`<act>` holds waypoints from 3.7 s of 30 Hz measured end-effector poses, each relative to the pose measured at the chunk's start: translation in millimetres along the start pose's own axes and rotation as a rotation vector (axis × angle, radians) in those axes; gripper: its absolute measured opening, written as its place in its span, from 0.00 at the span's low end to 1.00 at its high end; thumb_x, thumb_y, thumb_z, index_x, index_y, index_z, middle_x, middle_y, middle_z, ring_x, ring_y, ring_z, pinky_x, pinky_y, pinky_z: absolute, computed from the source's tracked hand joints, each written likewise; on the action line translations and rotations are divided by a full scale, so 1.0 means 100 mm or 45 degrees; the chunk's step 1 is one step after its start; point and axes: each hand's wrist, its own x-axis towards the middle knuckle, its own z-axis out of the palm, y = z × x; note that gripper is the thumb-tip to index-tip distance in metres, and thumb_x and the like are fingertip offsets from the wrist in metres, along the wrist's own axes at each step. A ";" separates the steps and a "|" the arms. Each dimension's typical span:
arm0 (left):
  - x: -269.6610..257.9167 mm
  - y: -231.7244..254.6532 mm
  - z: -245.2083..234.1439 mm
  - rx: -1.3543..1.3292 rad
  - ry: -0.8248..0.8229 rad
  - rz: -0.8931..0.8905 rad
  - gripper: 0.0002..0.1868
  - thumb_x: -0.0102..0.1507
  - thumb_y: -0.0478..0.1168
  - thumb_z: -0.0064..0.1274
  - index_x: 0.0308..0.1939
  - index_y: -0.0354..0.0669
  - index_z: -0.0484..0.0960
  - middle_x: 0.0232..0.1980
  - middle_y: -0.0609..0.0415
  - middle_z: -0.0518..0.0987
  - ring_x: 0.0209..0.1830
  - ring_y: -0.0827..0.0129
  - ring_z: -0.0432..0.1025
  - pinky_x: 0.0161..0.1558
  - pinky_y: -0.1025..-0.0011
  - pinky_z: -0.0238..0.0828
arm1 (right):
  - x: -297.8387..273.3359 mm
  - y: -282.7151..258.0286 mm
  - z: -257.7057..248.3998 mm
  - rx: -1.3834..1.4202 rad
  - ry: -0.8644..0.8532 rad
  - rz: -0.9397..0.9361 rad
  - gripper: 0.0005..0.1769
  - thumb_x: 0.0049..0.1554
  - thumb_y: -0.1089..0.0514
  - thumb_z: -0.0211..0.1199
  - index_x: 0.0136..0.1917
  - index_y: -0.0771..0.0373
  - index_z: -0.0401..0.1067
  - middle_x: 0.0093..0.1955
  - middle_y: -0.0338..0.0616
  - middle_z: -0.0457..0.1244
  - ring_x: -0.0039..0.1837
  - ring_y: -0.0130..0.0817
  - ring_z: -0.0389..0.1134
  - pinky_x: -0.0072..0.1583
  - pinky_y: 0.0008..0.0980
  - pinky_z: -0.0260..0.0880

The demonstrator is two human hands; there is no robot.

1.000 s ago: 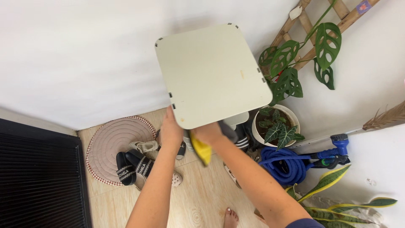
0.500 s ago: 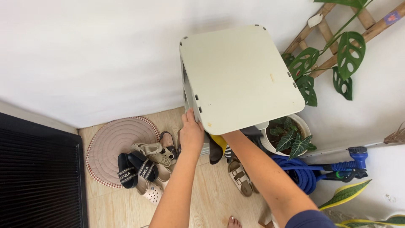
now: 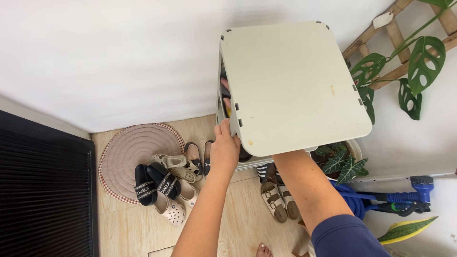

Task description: The person removes several pairs of shoes from a multi-tier shoe rack, wipes the shelves with a cloth, and then places some of the shoes back onto the rack.

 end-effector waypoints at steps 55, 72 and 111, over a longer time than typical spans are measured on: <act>0.08 -0.05 0.41 -0.228 0.659 0.110 0.15 0.73 0.38 0.41 0.61 0.35 0.69 0.55 0.37 0.68 0.54 0.38 0.69 0.56 0.50 0.66 | -1.25 -0.10 -0.21 0.062 -0.009 -0.148 0.34 0.52 0.54 0.57 0.72 0.63 0.65 0.74 0.60 0.59 0.77 0.56 0.52 0.76 0.49 0.45; 0.11 0.06 0.42 -0.300 0.593 0.207 0.13 0.71 0.40 0.36 0.56 0.43 0.70 0.55 0.41 0.78 0.48 0.43 0.75 0.48 0.51 0.70 | -0.16 1.15 -0.27 -0.646 -0.147 0.450 0.29 0.64 0.43 0.53 0.69 0.65 0.69 0.71 0.63 0.61 0.70 0.63 0.60 0.67 0.55 0.63; 0.41 -1.41 1.30 -0.663 0.379 0.575 0.38 0.68 0.44 0.52 0.77 0.37 0.51 0.74 0.36 0.61 0.73 0.49 0.60 0.70 0.60 0.58 | -1.84 0.43 1.39 0.017 0.125 0.004 0.28 0.61 0.57 0.58 0.74 0.54 0.64 0.74 0.58 0.57 0.72 0.61 0.58 0.74 0.49 0.56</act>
